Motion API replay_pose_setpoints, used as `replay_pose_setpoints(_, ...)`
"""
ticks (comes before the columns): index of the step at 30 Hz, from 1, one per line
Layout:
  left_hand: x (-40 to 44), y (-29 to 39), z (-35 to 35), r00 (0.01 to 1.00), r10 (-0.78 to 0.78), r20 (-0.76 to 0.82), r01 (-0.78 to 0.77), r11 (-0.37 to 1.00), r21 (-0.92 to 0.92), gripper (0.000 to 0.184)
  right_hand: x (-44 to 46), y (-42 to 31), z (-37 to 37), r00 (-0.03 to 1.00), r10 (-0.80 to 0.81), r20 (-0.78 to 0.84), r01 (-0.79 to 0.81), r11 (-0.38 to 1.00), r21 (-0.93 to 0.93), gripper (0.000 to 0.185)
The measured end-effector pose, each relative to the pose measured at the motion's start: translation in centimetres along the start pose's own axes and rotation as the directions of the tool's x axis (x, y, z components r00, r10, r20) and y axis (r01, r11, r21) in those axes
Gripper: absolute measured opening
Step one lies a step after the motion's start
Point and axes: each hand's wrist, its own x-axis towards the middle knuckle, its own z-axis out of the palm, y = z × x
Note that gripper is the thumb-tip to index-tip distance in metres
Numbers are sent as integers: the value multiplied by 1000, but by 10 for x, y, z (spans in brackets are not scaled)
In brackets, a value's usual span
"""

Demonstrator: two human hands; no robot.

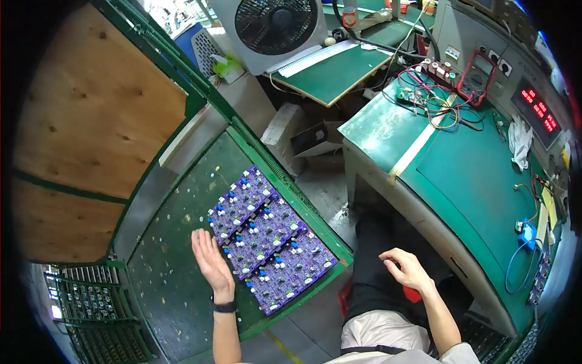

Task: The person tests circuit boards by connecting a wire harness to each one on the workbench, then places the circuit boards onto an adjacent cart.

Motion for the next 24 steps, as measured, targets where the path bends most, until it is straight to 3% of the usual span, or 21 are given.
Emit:
replay_pose_setpoints(2, -24, 29, 15, 997, 71, -7, -70, 990, 119, 58, -15, 3, -4, 996, 84, -22, -83, 996, 36, 18)
replay_pose_setpoints(6, -109, 67, 77, 931, 362, 31, -363, 920, 150, 53, -59, 42, 4, 984, 122, -127, -109, 989, 104, 19)
replay_pose_setpoints(8, -149, 51, 93, 781, 562, 271, -599, 797, 74, 48, -85, 54, 6, 961, 223, -162, -201, 969, 145, 22)
replay_pose_setpoints(10, -197, 30, 118, 785, 398, 474, -364, 916, -167, 36, -110, 66, 11, 934, 320, -157, -286, 936, 206, 25)
replay_pose_setpoints(12, -246, 5, 161, 782, 129, 610, 1, 978, -208, 30, -134, 87, 22, 929, 320, -187, -289, 941, 174, 30)
replay_pose_setpoints(14, -281, -34, 197, 587, -112, 802, 207, 978, -14, 27, -147, 95, 26, 904, 357, -235, -329, 932, 152, 34)
replay_pose_setpoints(16, -310, -59, 228, 376, -258, 890, 198, 961, 195, 21, -163, 110, 44, 858, 351, -375, -275, 931, 242, 32)
replay_pose_setpoints(18, -316, -70, 250, 83, -344, 935, 142, 933, 331, 31, -183, 88, 36, 801, 360, -477, -266, 930, 255, 29)
replay_pose_setpoints(19, -332, -60, 268, 131, -326, 936, 259, 923, 285, 15, -193, 90, 38, 773, 351, -528, -245, 934, 261, 28)
replay_pose_setpoints(20, -336, -52, 286, 72, -250, 966, 180, 956, 234, 16, -207, 85, 38, 721, 411, -558, -280, 910, 307, 29)
replay_pose_setpoints(22, -339, -23, 324, -101, -254, 962, 138, 954, 267, 19, -235, 77, 41, 623, 483, -615, -295, 873, 387, 34)
replay_pose_setpoints(24, -341, -24, 362, -197, -169, 966, -9, 985, 170, 20, -258, 82, 56, 473, 496, -728, -319, 867, 384, 37)
